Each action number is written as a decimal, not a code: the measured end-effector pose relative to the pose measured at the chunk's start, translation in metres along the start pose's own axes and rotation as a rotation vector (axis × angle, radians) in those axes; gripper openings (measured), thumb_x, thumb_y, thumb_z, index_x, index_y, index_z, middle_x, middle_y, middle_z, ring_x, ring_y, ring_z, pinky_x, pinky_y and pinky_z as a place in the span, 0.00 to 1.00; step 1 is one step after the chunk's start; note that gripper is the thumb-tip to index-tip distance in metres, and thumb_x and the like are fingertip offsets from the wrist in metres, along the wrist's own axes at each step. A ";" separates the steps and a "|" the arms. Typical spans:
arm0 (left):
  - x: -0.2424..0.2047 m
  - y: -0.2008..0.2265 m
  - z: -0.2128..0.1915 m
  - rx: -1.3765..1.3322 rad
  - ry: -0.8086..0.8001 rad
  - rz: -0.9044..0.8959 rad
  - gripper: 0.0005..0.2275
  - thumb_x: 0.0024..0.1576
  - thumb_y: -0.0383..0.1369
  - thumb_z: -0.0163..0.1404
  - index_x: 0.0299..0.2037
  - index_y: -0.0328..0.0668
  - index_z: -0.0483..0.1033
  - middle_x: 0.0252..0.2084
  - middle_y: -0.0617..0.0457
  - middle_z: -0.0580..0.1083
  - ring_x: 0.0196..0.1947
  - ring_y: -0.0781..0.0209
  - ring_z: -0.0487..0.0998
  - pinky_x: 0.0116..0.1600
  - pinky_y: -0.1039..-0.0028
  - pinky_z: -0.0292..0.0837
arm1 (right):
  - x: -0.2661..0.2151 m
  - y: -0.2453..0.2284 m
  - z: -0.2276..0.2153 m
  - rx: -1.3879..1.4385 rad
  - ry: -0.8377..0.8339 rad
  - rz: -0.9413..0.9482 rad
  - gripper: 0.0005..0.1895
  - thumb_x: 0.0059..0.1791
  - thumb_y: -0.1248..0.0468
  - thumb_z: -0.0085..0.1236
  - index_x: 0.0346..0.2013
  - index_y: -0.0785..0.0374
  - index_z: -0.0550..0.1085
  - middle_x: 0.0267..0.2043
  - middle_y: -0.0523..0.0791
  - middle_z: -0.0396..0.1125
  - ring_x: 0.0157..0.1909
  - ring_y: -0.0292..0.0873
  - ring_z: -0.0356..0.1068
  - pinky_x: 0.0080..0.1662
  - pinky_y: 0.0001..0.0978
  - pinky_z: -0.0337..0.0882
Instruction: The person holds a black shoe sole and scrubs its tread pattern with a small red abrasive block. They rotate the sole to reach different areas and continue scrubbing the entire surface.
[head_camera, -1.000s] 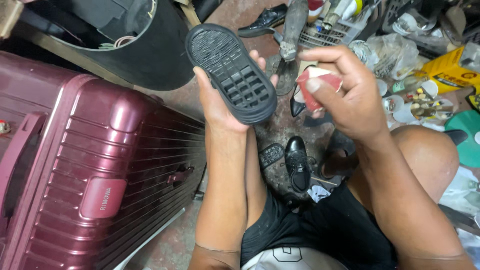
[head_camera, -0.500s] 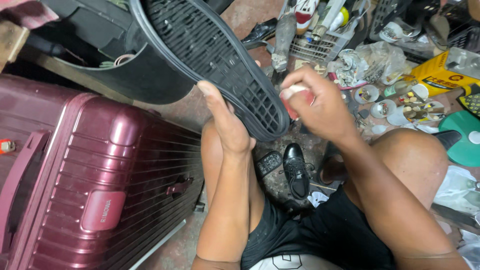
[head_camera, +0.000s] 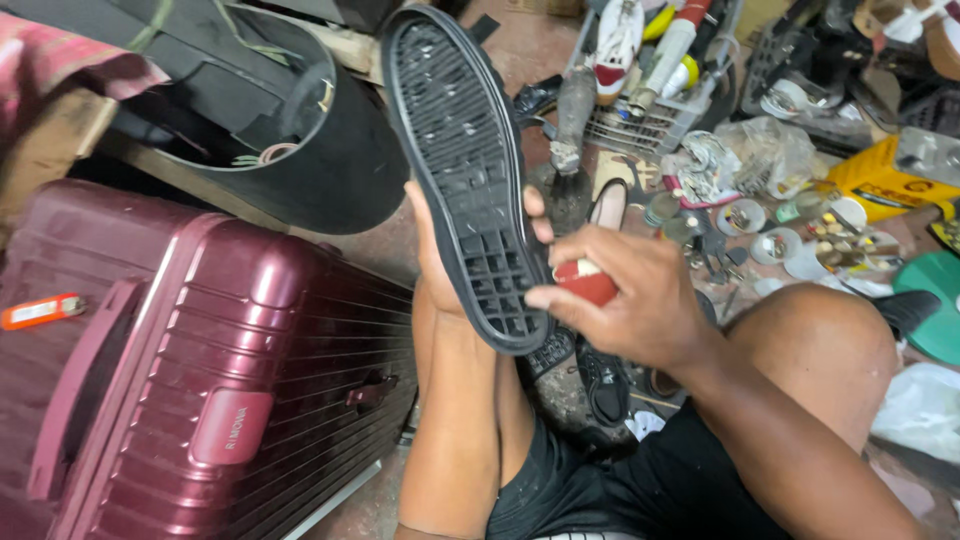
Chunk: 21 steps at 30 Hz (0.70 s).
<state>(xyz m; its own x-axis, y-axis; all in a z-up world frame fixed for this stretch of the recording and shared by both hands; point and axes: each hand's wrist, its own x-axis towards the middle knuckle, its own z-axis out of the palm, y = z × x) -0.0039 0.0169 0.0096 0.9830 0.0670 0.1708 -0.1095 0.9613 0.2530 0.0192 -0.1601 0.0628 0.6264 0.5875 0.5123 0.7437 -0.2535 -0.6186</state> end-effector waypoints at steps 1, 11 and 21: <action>0.000 0.000 0.000 -0.025 -0.022 -0.014 0.37 0.67 0.63 0.27 0.63 0.32 0.66 0.44 0.34 0.76 0.38 0.43 0.81 0.40 0.59 0.82 | -0.001 -0.005 0.000 -0.004 0.005 -0.009 0.18 0.42 0.57 0.75 0.35 0.63 0.74 0.31 0.47 0.71 0.30 0.44 0.74 0.33 0.35 0.71; 0.001 -0.007 -0.004 -0.173 -0.233 -0.035 0.36 0.68 0.62 0.28 0.66 0.35 0.64 0.38 0.33 0.75 0.32 0.42 0.78 0.38 0.61 0.80 | -0.009 -0.028 0.005 -0.030 0.041 -0.114 0.22 0.40 0.55 0.77 0.36 0.61 0.72 0.28 0.45 0.68 0.29 0.45 0.73 0.33 0.35 0.72; -0.004 -0.001 0.012 -0.010 -0.064 -0.036 0.41 0.61 0.68 0.27 0.60 0.32 0.66 0.41 0.35 0.73 0.36 0.47 0.78 0.43 0.60 0.80 | -0.008 -0.002 -0.022 0.189 -0.044 0.039 0.11 0.46 0.70 0.53 0.43 0.65 0.73 0.37 0.47 0.71 0.35 0.39 0.74 0.39 0.30 0.72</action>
<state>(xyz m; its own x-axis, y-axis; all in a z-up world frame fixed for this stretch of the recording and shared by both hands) -0.0091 0.0126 0.0203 0.9747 0.0155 0.2229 -0.0728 0.9652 0.2510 0.0183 -0.1814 0.0731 0.6400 0.6142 0.4617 0.6595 -0.1307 -0.7403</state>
